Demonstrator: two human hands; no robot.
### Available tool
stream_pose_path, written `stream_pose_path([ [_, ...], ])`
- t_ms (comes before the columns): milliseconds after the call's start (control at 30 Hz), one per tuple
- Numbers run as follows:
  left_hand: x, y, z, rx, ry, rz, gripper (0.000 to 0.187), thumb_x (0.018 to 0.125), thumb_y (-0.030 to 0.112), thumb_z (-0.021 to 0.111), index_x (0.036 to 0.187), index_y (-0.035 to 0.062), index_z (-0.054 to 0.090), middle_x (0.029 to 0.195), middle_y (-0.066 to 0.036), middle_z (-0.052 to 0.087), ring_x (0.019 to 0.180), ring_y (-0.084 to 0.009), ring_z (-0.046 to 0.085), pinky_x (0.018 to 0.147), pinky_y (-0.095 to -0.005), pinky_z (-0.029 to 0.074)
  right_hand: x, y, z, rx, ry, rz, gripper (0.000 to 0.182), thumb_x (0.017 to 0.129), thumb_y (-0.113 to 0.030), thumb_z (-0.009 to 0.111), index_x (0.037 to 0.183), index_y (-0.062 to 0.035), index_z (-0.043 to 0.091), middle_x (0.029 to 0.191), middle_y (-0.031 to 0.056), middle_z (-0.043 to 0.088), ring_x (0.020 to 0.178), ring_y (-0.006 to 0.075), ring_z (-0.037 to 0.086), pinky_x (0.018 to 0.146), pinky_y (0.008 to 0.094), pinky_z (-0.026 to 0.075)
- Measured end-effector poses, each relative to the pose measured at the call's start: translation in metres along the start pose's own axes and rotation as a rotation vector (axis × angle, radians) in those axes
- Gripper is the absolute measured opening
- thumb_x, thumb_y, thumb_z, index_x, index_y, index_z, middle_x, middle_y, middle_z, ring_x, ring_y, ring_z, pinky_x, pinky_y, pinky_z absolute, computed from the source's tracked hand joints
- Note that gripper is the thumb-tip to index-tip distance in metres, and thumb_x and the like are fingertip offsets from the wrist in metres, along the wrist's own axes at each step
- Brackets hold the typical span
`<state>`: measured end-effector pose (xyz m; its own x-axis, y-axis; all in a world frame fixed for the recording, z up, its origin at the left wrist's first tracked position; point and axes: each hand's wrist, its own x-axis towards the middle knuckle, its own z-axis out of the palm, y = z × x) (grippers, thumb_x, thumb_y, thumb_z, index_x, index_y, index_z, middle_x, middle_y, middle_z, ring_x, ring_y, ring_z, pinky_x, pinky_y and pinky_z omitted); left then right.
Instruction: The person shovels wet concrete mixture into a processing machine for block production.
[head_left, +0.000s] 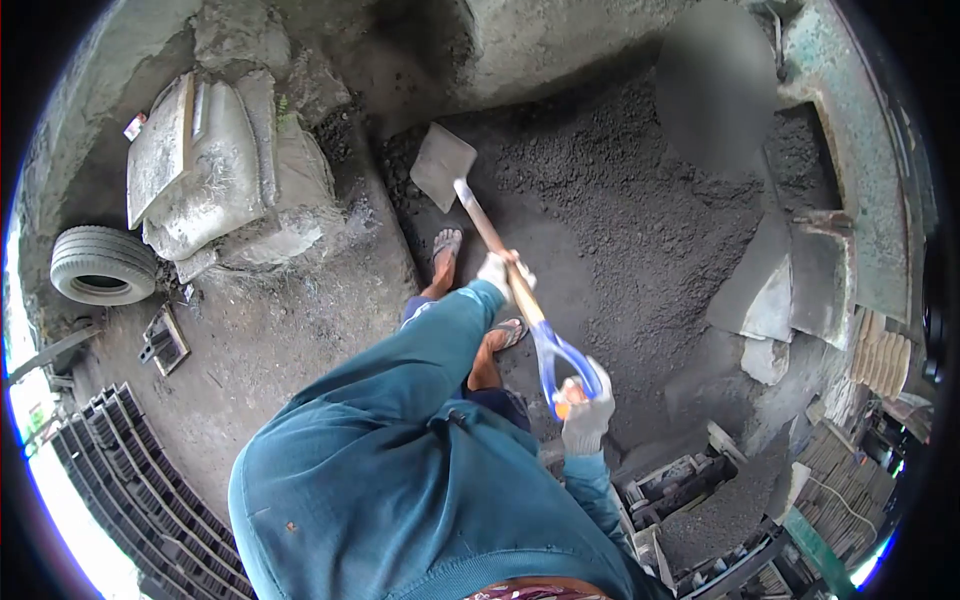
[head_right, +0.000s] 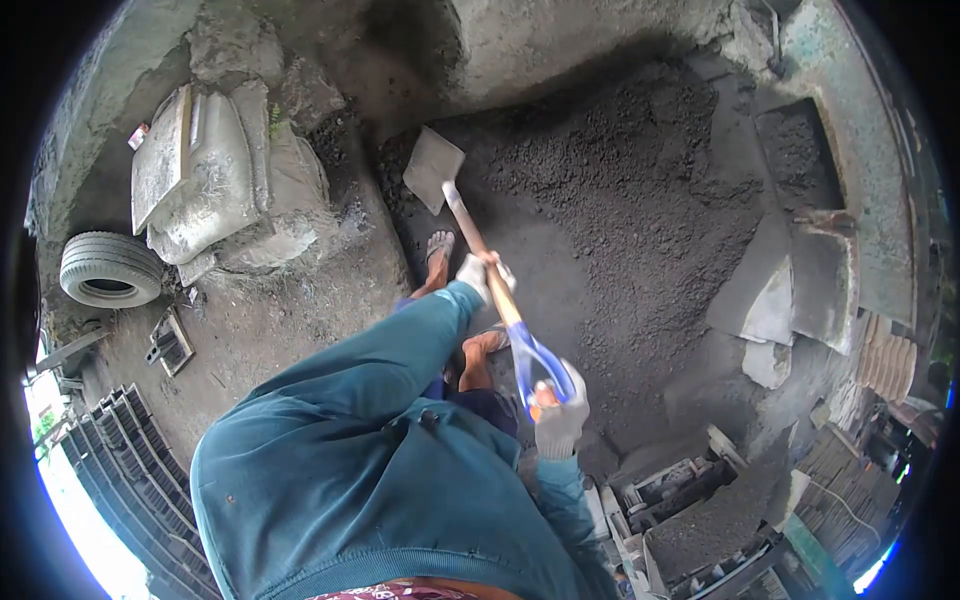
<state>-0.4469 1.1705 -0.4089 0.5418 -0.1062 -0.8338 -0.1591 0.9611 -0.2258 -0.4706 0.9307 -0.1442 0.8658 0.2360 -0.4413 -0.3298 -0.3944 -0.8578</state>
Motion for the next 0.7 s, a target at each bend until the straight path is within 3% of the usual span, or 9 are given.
stream_pose_path([
  [67,0.002,-0.062,-0.024,0.283,0.309,-0.062,0.011,0.081,0.018,0.058,0.075,0.0123,0.052,0.059,-0.007,0.048,0.051,-0.0276,0.049,0.057,-0.0504,0.05,-0.02,0.088,-0.035,0.222,0.211,0.227,0.035,0.081,0.0,0.067,0.115,0.0037,0.061,0.087,0.0104,0.065,0.066,0.0186,0.064,0.055,0.0307,0.055],
  [133,0.023,-0.102,-0.082,0.293,0.369,-0.131,0.011,0.084,0.017,0.059,0.076,0.0114,0.053,0.059,-0.007,0.048,0.048,-0.0292,0.05,0.051,-0.0523,0.05,-0.045,0.129,-0.059,0.319,0.374,0.519,0.024,0.082,0.0,0.065,0.105,0.0032,0.064,0.08,0.0103,0.064,0.058,0.0171,0.061,0.053,0.0312,0.054],
  [200,0.009,-0.118,-0.125,0.277,0.127,0.012,0.014,0.093,0.024,0.053,0.084,0.0137,0.057,0.065,-0.009,0.052,0.054,-0.031,0.056,0.052,-0.0539,0.051,-0.077,0.194,-0.074,-0.252,0.597,0.377,0.016,0.083,0.0,0.066,0.098,0.0019,0.065,0.073,0.0099,0.064,0.054,0.0175,0.06,0.05,0.0324,0.052],
  [267,0.036,-0.117,-0.167,0.384,0.199,0.079,0.018,0.095,0.026,0.05,0.085,0.0135,0.058,0.066,-0.01,0.054,0.053,-0.0322,0.057,0.05,-0.0544,0.051,-0.1,0.237,-0.086,0.281,0.412,0.409,0.014,0.083,-0.004,0.068,0.096,0.001,0.065,0.073,0.0108,0.064,0.055,0.0188,0.061,0.049,0.0327,0.052],
  [300,0.066,-0.112,-0.196,0.469,0.311,0.096,0.019,0.094,0.026,0.05,0.083,0.0127,0.057,0.065,-0.01,0.053,0.051,-0.0327,0.056,0.049,-0.0544,0.051,-0.1,0.253,-0.085,0.545,0.313,0.413,0.013,0.083,-0.005,0.069,0.094,0.0006,0.066,0.073,0.0113,0.065,0.056,0.0195,0.061,0.049,0.0328,0.051],
  [400,0.105,-0.087,-0.242,0.617,0.672,0.065,0.022,0.094,0.025,0.047,0.08,0.011,0.057,0.063,-0.011,0.053,0.048,-0.0337,0.055,0.047,-0.0546,0.051,-0.072,0.281,-0.02,-0.113,0.618,0.651,0.013,0.081,-0.005,0.07,0.092,-0.0001,0.066,0.073,0.0117,0.065,0.056,0.021,0.061,0.047,0.0342,0.051],
  [467,0.095,-0.039,-0.202,0.592,0.875,-0.026,0.024,0.095,0.024,0.042,0.081,0.0111,0.057,0.063,-0.014,0.051,0.054,-0.0331,0.056,0.054,-0.0555,0.054,-0.042,0.298,0.025,0.129,0.543,0.885,0.015,0.078,-0.001,0.07,0.093,-0.0007,0.066,0.072,0.01,0.065,0.056,0.0213,0.061,0.048,0.0361,0.052],
  [600,0.105,0.051,-0.193,0.674,0.831,-0.016,0.014,0.09,0.017,0.05,0.081,0.0072,0.054,0.064,-0.011,0.051,0.053,-0.0315,0.054,0.057,-0.0535,0.056,-0.022,0.323,0.116,0.426,0.561,0.842,0.02,0.075,0.013,0.059,0.09,-0.0005,0.063,0.067,0.0092,0.06,0.051,0.0184,0.056,0.044,0.0355,0.047],
  [700,0.104,0.093,-0.183,0.727,0.798,0.032,0.014,0.088,0.016,0.051,0.078,0.0076,0.054,0.065,-0.013,0.053,0.051,-0.0332,0.053,0.056,-0.0541,0.055,-0.016,0.319,0.152,0.787,0.455,0.91,0.015,0.077,0.003,0.068,0.088,-0.0048,0.062,0.06,0.0081,0.055,0.045,0.0193,0.05,0.043,0.0374,0.046],
])
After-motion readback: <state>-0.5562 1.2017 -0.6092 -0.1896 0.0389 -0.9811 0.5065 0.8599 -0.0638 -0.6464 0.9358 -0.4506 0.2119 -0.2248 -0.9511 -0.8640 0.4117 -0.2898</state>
